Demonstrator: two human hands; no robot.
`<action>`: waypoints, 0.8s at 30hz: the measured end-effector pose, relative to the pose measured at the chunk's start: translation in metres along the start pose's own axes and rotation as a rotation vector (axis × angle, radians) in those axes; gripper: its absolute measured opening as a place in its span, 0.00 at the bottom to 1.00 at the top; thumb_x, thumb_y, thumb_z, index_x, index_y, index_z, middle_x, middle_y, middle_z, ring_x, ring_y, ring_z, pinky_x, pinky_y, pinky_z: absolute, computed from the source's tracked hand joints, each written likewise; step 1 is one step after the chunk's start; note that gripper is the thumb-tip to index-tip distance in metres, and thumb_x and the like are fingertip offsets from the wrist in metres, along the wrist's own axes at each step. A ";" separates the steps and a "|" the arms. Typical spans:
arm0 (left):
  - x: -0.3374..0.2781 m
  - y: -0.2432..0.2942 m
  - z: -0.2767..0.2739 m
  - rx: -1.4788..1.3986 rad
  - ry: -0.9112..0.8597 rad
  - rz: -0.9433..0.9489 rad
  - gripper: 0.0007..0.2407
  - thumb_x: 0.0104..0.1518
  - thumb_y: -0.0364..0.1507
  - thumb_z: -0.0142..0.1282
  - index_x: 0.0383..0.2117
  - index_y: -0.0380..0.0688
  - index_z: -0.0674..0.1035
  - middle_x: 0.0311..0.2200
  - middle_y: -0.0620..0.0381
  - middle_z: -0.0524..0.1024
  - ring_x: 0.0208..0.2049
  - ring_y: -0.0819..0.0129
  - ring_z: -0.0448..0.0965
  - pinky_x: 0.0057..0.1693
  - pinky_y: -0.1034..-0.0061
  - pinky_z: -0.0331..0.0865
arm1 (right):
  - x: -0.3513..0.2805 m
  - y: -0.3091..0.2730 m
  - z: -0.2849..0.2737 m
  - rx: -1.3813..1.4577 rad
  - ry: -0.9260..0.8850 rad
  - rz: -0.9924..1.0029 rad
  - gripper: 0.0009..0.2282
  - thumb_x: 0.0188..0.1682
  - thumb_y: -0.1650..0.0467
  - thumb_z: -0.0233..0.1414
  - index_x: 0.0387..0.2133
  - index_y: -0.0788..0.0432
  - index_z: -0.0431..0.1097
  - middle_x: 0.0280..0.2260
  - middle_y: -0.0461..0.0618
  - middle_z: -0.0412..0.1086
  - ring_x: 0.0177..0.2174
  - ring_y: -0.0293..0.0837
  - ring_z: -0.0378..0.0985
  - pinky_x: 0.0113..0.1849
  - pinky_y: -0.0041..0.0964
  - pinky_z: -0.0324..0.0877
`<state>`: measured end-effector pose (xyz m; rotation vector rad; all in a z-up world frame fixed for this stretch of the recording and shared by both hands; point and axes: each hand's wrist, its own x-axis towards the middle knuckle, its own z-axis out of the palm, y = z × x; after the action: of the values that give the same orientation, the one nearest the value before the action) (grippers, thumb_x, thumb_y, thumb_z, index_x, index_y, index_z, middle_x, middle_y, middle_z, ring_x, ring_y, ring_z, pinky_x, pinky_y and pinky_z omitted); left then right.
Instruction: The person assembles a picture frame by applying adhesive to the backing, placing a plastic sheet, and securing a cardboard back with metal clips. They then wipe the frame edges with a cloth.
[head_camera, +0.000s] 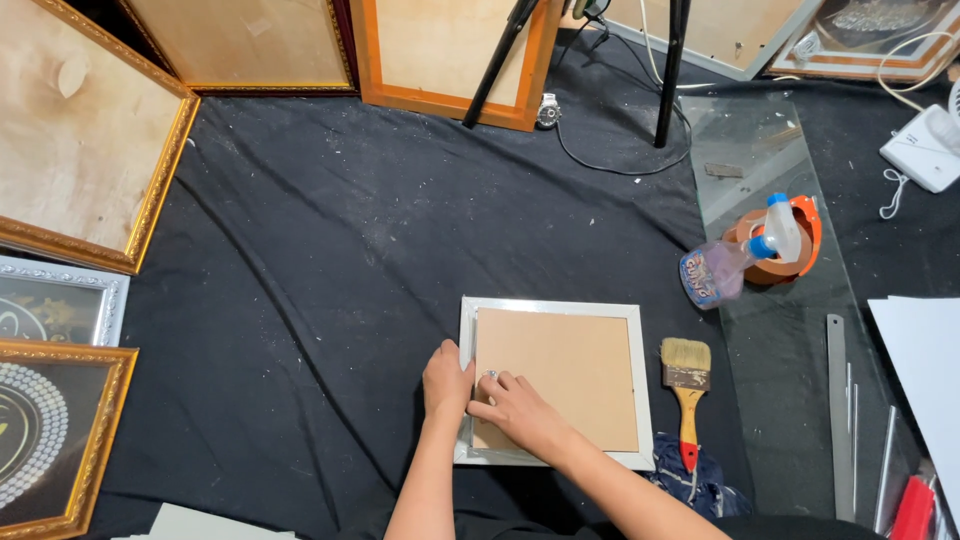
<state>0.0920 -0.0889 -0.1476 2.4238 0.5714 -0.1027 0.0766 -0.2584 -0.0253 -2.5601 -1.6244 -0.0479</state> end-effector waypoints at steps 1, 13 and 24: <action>-0.002 0.000 0.000 0.000 0.000 -0.001 0.13 0.57 0.36 0.61 0.30 0.43 0.69 0.28 0.48 0.75 0.29 0.47 0.77 0.36 0.56 0.71 | -0.001 -0.001 -0.001 0.001 0.000 0.000 0.16 0.42 0.83 0.50 0.38 0.51 0.62 0.40 0.55 0.62 0.31 0.51 0.61 0.31 0.43 0.64; -0.012 0.011 -0.023 -0.078 -0.061 -0.034 0.11 0.59 0.35 0.58 0.29 0.43 0.68 0.29 0.50 0.73 0.29 0.51 0.75 0.35 0.59 0.67 | 0.007 0.005 -0.016 0.080 0.022 -0.023 0.15 0.46 0.81 0.50 0.42 0.49 0.64 0.43 0.57 0.62 0.30 0.51 0.60 0.30 0.44 0.65; -0.088 0.070 -0.001 0.396 0.588 0.464 0.11 0.54 0.32 0.48 0.40 0.51 0.79 0.45 0.52 0.78 0.43 0.53 0.75 0.49 0.57 0.66 | -0.019 0.044 -0.094 0.264 0.031 -0.006 0.14 0.61 0.60 0.41 0.37 0.57 0.69 0.34 0.53 0.66 0.38 0.54 0.67 0.40 0.49 0.66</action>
<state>0.0421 -0.1707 -0.0884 2.9101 0.2239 0.7787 0.1113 -0.3048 0.0627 -2.3448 -1.5139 0.1180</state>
